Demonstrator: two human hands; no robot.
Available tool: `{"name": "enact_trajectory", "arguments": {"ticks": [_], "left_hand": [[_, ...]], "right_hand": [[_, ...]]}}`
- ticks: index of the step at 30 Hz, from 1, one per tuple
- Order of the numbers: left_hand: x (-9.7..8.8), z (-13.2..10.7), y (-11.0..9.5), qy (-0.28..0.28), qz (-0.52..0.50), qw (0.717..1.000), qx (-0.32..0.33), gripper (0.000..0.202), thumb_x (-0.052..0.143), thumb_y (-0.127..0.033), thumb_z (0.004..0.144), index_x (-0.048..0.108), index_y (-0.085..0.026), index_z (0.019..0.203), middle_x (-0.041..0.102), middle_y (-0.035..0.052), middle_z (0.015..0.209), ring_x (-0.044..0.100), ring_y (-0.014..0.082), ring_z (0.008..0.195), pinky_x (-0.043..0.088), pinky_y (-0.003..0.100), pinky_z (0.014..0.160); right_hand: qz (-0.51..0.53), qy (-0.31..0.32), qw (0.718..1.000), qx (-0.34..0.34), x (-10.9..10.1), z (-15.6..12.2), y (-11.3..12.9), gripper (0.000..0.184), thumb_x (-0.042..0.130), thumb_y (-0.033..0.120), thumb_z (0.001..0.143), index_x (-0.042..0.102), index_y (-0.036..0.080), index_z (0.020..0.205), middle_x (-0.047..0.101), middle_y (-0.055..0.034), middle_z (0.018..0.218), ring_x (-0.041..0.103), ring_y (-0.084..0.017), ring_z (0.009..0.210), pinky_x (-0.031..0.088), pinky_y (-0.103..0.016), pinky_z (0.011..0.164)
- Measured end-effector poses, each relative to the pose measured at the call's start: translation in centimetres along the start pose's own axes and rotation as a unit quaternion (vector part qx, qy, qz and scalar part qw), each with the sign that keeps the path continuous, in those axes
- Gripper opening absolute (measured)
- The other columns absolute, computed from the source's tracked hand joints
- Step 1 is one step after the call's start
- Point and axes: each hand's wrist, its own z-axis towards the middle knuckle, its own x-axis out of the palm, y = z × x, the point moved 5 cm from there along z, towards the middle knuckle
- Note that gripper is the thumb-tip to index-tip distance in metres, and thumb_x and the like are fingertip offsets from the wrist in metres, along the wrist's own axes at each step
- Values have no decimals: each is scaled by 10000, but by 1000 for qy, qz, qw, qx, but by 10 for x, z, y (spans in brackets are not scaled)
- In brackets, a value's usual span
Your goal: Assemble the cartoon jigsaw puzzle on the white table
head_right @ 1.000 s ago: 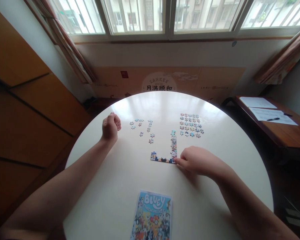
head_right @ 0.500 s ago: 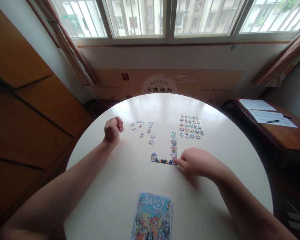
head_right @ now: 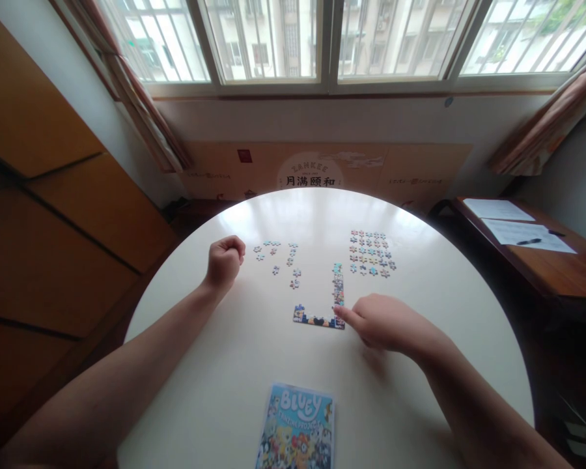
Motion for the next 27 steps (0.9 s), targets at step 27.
{"name": "enact_trajectory", "arguments": {"ticks": [27], "left_hand": [[32,-14,-12,100,307,920,221,291,475,-56,806,712,-224,803,746,55,884,630,260,910,494,404,906]], "right_hand": [[92,-557,815,-130,-48,-6,-22,338,495,324,972,724,194,1182,746,-120,1047,652,-279,985,519,-435,919]]}}
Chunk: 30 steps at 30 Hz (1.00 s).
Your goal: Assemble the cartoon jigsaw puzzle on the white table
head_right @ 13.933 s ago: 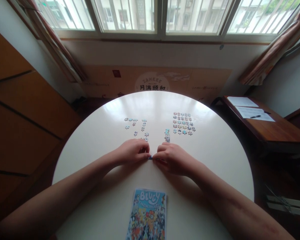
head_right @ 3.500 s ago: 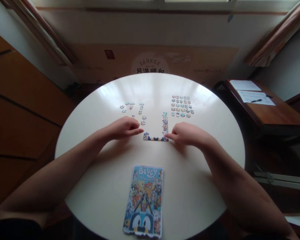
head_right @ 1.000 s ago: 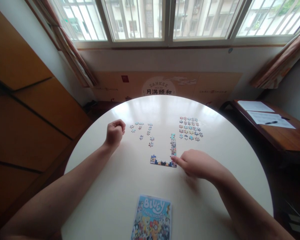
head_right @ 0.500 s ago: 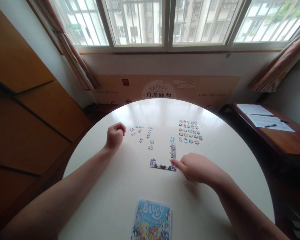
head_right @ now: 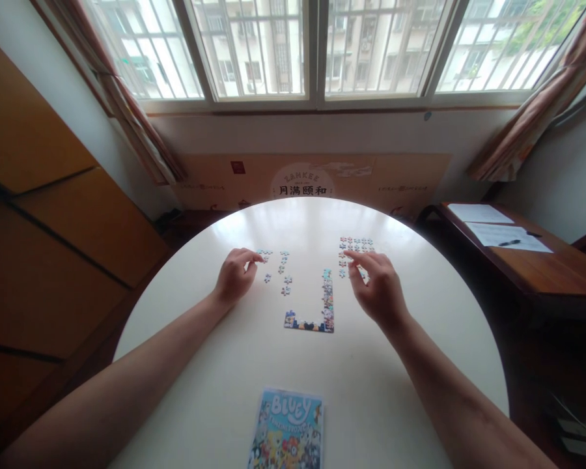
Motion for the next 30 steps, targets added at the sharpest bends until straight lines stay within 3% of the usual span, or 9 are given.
{"name": "enact_trajectory", "arguments": {"ticks": [4,7,9,12,15,22,30], "left_hand": [[3,-3,-6,18,26,999,20,265,495,-61,819,710,-216,817,737,62,885,622,264,904,489,410,900],[0,-2,1,-16,39,999,-12,247,504,-98,843,721,-209,882,735,74,938,618,278,955,468,431,941],[-4,0,16,-60,20,994,-90,248,497,-145,869,717,-206,966,729,79,998,618,280,998,460,433,978],[-4,-2,49,-111,-39,962,-246,278,438,-219,921,682,-197,1053,713,83,1077,629,257,1048,471,391,997],[-1,-3,68,-122,-56,939,-318,332,360,-267,966,645,-198,1122,700,89,1149,632,240,1109,487,352,975],[9,9,77,-46,-25,915,-399,319,375,-352,981,679,-277,1039,743,52,1063,665,284,1061,469,415,935],[32,57,90,37,7,912,-408,213,570,-355,862,762,-320,945,773,34,992,656,318,1129,378,480,1036]], "right_hand": [[-27,-63,996,-58,11,-4,0,397,485,249,970,644,185,1328,696,-143,1193,598,-302,1167,467,-499,1057],[-36,-82,993,-81,21,-6,-2,440,485,198,954,600,202,1379,653,-144,1276,564,-304,1241,441,-513,1098],[-36,-92,990,-97,27,-9,-3,472,487,176,944,570,236,1404,628,-129,1317,547,-304,1277,419,-535,1121],[-30,-120,984,-129,32,-13,-1,508,502,160,938,528,273,1433,603,-112,1354,539,-304,1302,380,-573,1156],[-31,-120,982,-139,38,-15,-2,520,498,146,947,498,272,1452,588,-115,1382,522,-304,1333,344,-590,1183],[-65,-38,987,-143,53,-16,-6,476,447,125,967,524,257,1417,572,-117,1432,474,-289,1406,262,-581,1233],[-91,-41,989,-108,62,0,-11,412,449,137,966,624,225,1328,572,-123,1453,437,-290,1444,236,-574,1243]]}}
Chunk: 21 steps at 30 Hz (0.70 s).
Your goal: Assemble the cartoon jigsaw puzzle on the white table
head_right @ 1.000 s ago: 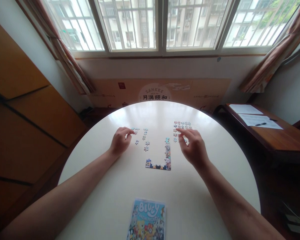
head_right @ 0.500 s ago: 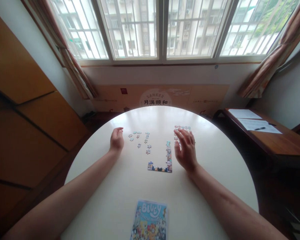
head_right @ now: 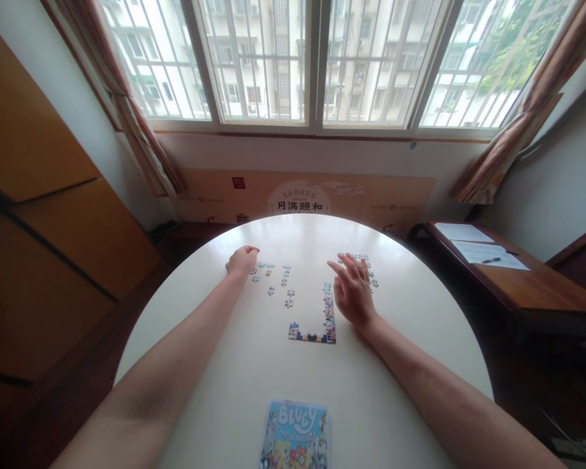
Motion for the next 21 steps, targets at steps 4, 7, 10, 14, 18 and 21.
{"name": "enact_trajectory", "arguments": {"ticks": [4,7,10,14,18,21], "left_hand": [[5,13,-2,16,6,1000,11,256,559,-374,880,769,-319,1016,774,30,1011,673,304,1073,402,473,1011],[6,18,0,44,1,998,36,265,564,-396,893,773,-288,1016,777,27,953,699,254,945,475,387,897],[3,16,-2,81,-1,994,74,275,597,-403,892,778,-243,1024,780,41,964,702,218,889,504,312,788],[-4,5,-15,133,20,984,120,247,634,-349,884,793,-212,1013,782,61,967,703,205,869,511,277,727],[-11,-7,-28,177,69,969,156,204,701,-278,825,814,-211,980,778,84,1010,708,222,859,527,288,738],[-14,-11,-34,197,105,959,177,197,727,-263,789,822,-232,959,766,86,1095,716,225,878,538,291,772]], "right_hand": [[-11,-32,999,30,0,7,-8,365,462,125,950,708,224,1200,579,-120,1442,418,-303,1459,235,-604,1234],[-17,-55,998,37,-7,9,-15,347,494,120,919,738,244,1132,553,-100,1471,383,-307,1483,212,-625,1237],[-21,-40,998,31,-9,10,-19,359,505,114,896,746,254,1123,545,-83,1486,347,-308,1505,182,-644,1240],[-29,-1,999,40,-6,8,-23,367,503,101,875,766,250,1083,539,-84,1498,297,-334,1529,172,-692,1221],[-39,29,998,42,-5,5,-23,375,515,93,859,782,265,1059,530,-72,1511,272,-353,1536,153,-721,1210],[-44,48,997,45,-4,3,-24,382,516,84,851,791,263,1046,552,-81,1490,289,-371,1526,166,-740,1194]]}}
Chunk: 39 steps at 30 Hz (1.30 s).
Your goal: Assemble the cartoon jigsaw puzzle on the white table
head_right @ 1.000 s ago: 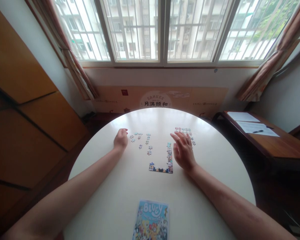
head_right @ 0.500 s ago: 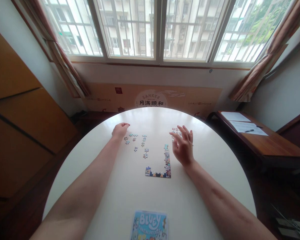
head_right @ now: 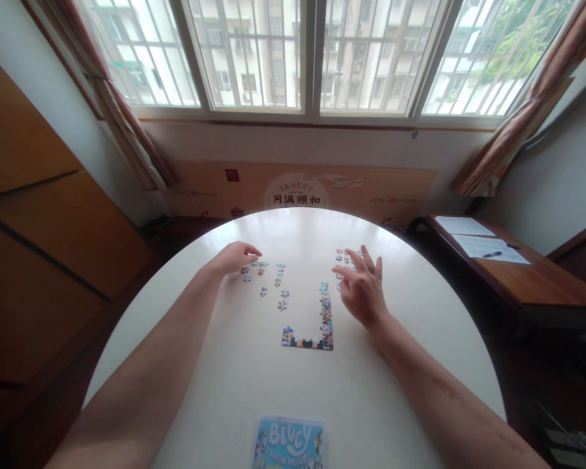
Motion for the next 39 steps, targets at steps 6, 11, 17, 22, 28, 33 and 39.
{"name": "enact_trajectory", "arguments": {"ticks": [6,11,17,22,28,33,39], "left_hand": [[-10,-2,-4,20,71,997,9,171,723,-229,729,822,-240,868,780,71,1038,718,247,928,532,298,848],[-17,-3,-10,23,103,994,19,132,723,-156,677,796,-239,749,777,42,866,708,235,819,528,294,817],[-7,-2,-20,-34,112,993,35,138,746,-226,739,800,-263,860,762,56,1080,677,277,1072,495,331,991],[7,-3,-21,-34,123,991,43,117,781,-263,713,802,-264,828,759,73,1085,641,309,1153,483,362,1033],[12,-1,-21,-28,147,987,51,140,751,-202,706,813,-262,816,760,88,1097,652,310,1118,499,375,995],[13,1,-23,-24,153,986,54,136,751,-213,699,813,-267,808,766,84,1055,650,309,1113,503,369,983],[14,2,-25,-23,145,988,49,75,793,-245,674,790,-268,745,764,84,1020,610,331,1184,498,373,993]], "right_hand": [[9,12,1000,-7,1,1,-2,397,512,67,835,800,268,1019,583,-76,1457,311,-377,1514,192,-747,1182],[13,34,999,-13,0,1,2,409,505,46,809,803,265,982,584,-67,1456,302,-375,1518,194,-752,1177],[10,61,998,-3,2,2,3,406,502,51,805,805,266,968,581,-65,1463,296,-380,1518,182,-762,1172],[5,83,997,6,4,1,3,418,502,46,806,808,269,983,577,-67,1473,288,-384,1520,185,-765,1168],[-7,116,993,15,9,1,3,433,520,42,802,813,271,1025,565,-88,1482,298,-394,1515,196,-758,1169],[-7,133,991,7,10,1,5,446,512,42,819,813,280,1046,553,-82,1495,288,-389,1521,191,-749,1176],[0,142,990,-8,14,0,8,444,529,41,813,815,297,1036,540,-59,1512,290,-374,1521,173,-732,1192]]}}
